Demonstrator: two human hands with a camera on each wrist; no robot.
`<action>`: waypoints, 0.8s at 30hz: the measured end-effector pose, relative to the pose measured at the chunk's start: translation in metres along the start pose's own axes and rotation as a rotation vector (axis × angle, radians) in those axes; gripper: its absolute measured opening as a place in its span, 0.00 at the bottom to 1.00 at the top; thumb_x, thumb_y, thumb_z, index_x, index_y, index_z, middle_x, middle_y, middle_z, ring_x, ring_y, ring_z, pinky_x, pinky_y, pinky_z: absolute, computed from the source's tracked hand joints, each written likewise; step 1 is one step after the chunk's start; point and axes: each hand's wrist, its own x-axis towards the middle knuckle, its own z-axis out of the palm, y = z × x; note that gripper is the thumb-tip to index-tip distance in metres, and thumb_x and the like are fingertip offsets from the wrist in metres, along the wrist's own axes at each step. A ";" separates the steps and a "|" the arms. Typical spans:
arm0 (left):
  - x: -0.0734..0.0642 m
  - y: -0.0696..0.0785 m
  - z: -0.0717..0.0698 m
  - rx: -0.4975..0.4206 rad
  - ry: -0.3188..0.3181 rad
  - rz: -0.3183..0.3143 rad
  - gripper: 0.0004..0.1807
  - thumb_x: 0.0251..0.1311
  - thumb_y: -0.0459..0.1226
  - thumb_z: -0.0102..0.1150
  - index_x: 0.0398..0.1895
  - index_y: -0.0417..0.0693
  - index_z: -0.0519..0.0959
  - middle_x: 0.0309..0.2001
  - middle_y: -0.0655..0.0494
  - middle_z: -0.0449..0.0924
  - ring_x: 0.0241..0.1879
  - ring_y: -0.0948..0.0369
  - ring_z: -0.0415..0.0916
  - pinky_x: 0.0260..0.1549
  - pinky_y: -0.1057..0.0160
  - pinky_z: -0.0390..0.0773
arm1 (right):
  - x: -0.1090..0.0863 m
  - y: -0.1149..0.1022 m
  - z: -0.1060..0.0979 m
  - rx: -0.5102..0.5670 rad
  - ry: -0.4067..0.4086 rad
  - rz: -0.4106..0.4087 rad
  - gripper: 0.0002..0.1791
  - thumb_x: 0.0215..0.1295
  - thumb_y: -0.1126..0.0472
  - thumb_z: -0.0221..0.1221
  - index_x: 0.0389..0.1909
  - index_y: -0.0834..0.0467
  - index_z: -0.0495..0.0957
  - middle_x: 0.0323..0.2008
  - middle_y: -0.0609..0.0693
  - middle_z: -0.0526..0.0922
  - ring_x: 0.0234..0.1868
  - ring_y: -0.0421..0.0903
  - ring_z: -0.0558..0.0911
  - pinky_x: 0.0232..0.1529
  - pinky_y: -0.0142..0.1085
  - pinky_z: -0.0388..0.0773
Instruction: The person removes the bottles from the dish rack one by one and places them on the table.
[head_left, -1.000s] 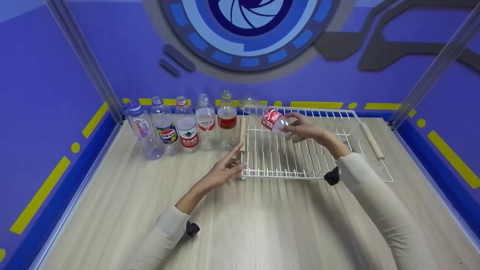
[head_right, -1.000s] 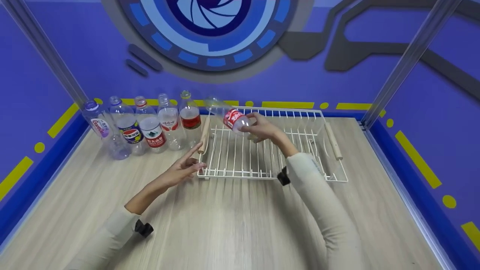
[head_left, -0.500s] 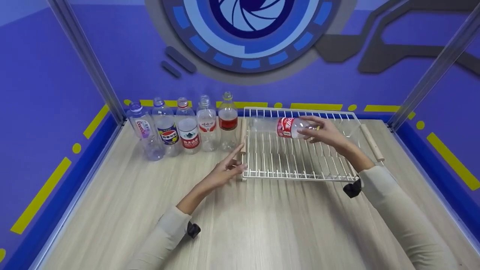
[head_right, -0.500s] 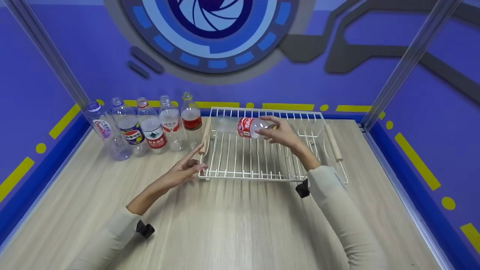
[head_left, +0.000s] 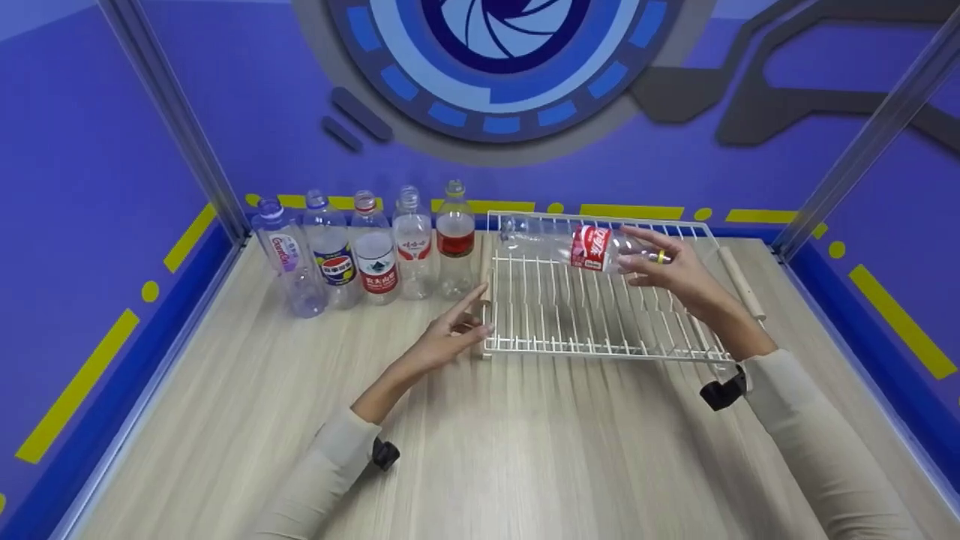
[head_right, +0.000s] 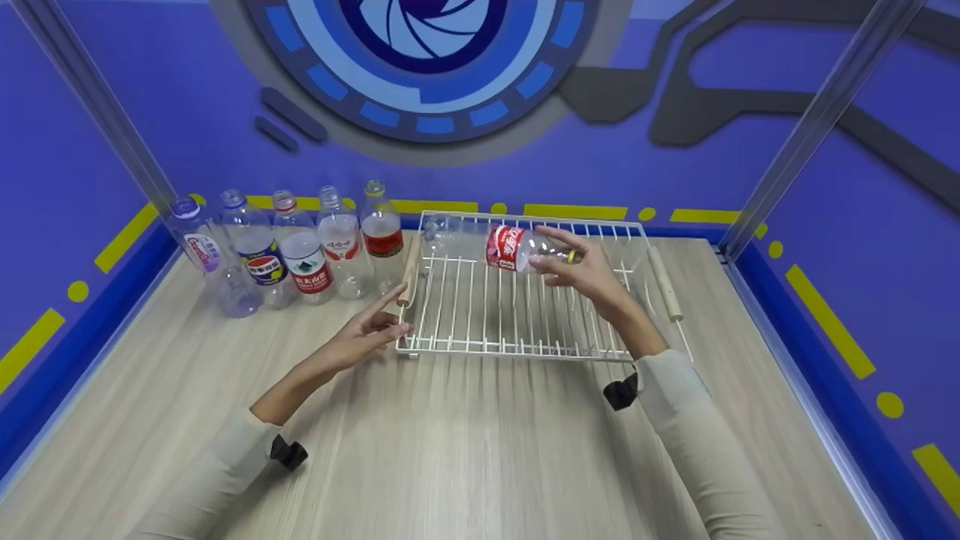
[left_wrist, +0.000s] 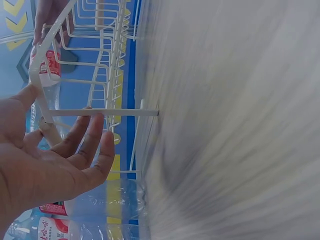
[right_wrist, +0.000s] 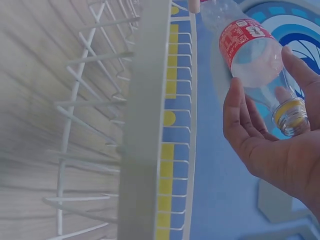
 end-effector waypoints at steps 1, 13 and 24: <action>-0.001 0.001 -0.001 0.006 0.005 -0.001 0.40 0.73 0.45 0.57 0.83 0.66 0.50 0.74 0.40 0.65 0.63 0.49 0.74 0.61 0.48 0.76 | -0.001 0.001 -0.001 0.011 -0.014 -0.002 0.33 0.69 0.64 0.65 0.74 0.55 0.68 0.55 0.48 0.82 0.46 0.44 0.88 0.50 0.40 0.86; -0.002 0.004 -0.003 0.046 0.020 0.006 0.42 0.70 0.48 0.61 0.82 0.63 0.53 0.62 0.38 0.77 0.60 0.47 0.77 0.62 0.45 0.76 | -0.016 0.004 0.004 0.071 -0.116 -0.038 0.38 0.63 0.75 0.64 0.74 0.53 0.69 0.57 0.47 0.81 0.49 0.43 0.86 0.51 0.35 0.85; -0.006 0.017 -0.010 0.122 0.137 0.059 0.53 0.60 0.52 0.71 0.83 0.62 0.50 0.74 0.47 0.65 0.71 0.47 0.65 0.61 0.45 0.76 | -0.025 0.005 0.015 -0.001 -0.172 -0.049 0.37 0.61 0.74 0.66 0.72 0.54 0.71 0.54 0.46 0.84 0.51 0.44 0.85 0.52 0.35 0.85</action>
